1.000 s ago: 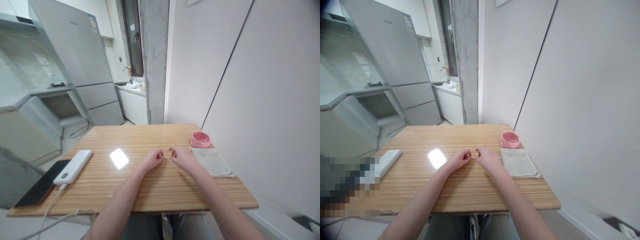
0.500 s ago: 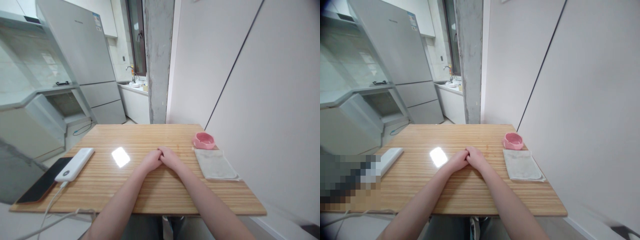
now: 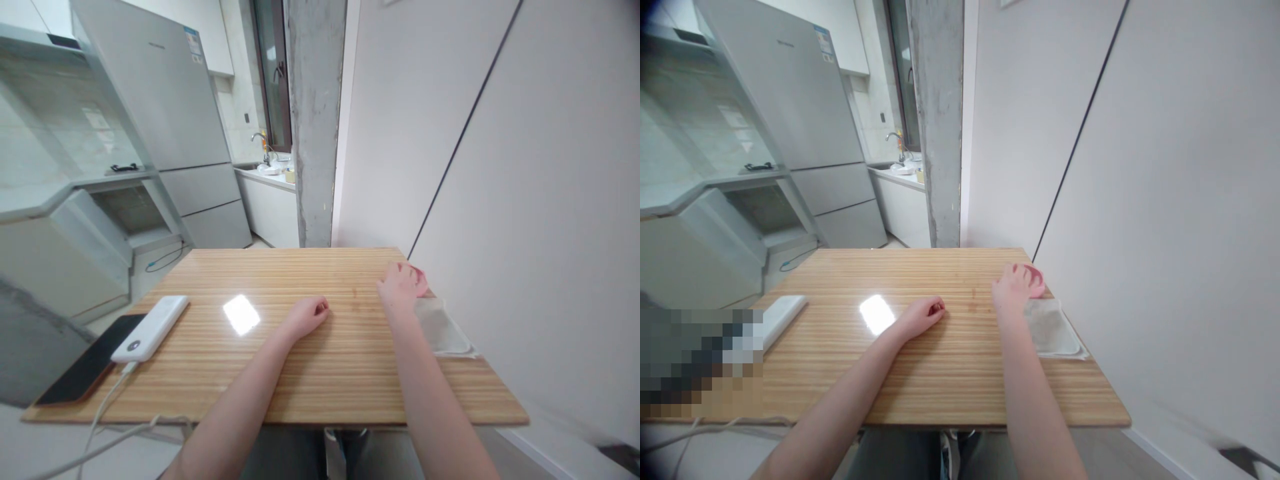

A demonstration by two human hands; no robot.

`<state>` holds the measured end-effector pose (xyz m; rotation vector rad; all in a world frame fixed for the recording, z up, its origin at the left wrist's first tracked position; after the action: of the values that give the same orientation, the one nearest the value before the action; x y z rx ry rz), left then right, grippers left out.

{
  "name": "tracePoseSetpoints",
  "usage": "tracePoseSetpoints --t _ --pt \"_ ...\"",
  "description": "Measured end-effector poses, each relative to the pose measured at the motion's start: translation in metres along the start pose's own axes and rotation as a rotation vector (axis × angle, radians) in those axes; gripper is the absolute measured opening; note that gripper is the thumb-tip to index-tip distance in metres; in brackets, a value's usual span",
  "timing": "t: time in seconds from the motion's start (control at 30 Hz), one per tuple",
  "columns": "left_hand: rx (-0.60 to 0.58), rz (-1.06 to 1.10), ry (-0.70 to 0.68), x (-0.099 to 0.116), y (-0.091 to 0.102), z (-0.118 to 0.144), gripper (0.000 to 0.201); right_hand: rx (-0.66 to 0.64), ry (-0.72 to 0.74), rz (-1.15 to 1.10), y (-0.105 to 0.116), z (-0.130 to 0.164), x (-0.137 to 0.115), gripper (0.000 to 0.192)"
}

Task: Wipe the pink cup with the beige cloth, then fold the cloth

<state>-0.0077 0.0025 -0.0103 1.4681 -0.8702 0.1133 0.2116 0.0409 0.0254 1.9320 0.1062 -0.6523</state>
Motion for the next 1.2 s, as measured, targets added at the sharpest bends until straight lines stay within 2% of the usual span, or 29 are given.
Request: tracePoseSetpoints --t 0.03,0.07,0.2,0.3,0.47,0.63,0.7,0.8,0.93,1.0,1.1,1.2 --pt "0.003 0.004 -0.003 0.000 0.000 0.000 0.016 0.070 -0.034 0.082 0.004 -0.004 0.009 0.039" --pt "0.005 0.005 -0.008 -0.001 0.000 0.000 0.016 0.077 -0.055 0.146 0.004 -0.007 0.016 0.038" --pt "0.003 0.003 -0.022 -0.001 -0.001 -0.001 0.017 -0.164 -0.124 0.197 -0.004 -0.012 0.031 0.034" --pt "-0.001 0.003 -0.006 -0.001 0.000 -0.001 0.017 -0.235 -0.127 0.151 -0.008 -0.017 0.036 0.031" --pt "-0.001 -0.006 -0.020 0.001 0.001 -0.001 0.016 -0.202 -0.019 0.029 -0.010 -0.025 0.041 0.029" --pt "0.001 -0.007 -0.027 -0.001 -0.001 0.000 0.016 -0.172 -0.129 0.139 -0.010 -0.021 0.040 0.030" --pt "0.008 0.001 -0.030 -0.001 -0.002 -0.001 0.016 -0.171 -0.119 0.164 -0.010 -0.018 0.034 0.030" --pt "0.109 0.001 -0.069 0.000 0.000 -0.002 0.023 -0.182 0.059 0.136 -0.015 -0.010 0.013 0.027" --pt "0.298 -0.086 -0.180 0.005 0.011 -0.001 0.059 -0.244 0.444 -0.026 -0.025 0.014 -0.026 0.016" --pt "0.334 -0.157 -0.199 0.006 0.017 0.000 0.065 -0.308 0.607 -0.122 -0.029 0.030 -0.044 0.011" --pt "0.332 -0.239 -0.230 0.005 0.024 0.001 0.045 -0.378 0.777 -0.238 -0.031 0.050 -0.061 0.009" --pt "0.295 -0.272 -0.223 0.003 0.032 0.003 0.015 -0.404 0.851 -0.322 -0.031 0.061 -0.069 0.005"
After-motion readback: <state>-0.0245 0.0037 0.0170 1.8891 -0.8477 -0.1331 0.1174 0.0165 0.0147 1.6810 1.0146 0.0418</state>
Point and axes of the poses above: each hand's wrist, its own z-axis away from the middle knuckle, its own y-axis out of the back of the hand, x = y × z, the point moved 2 cm from there along -z, towards the middle knuckle, and after that the axes turned 6 degrees about -y, right-handed, at the moved point
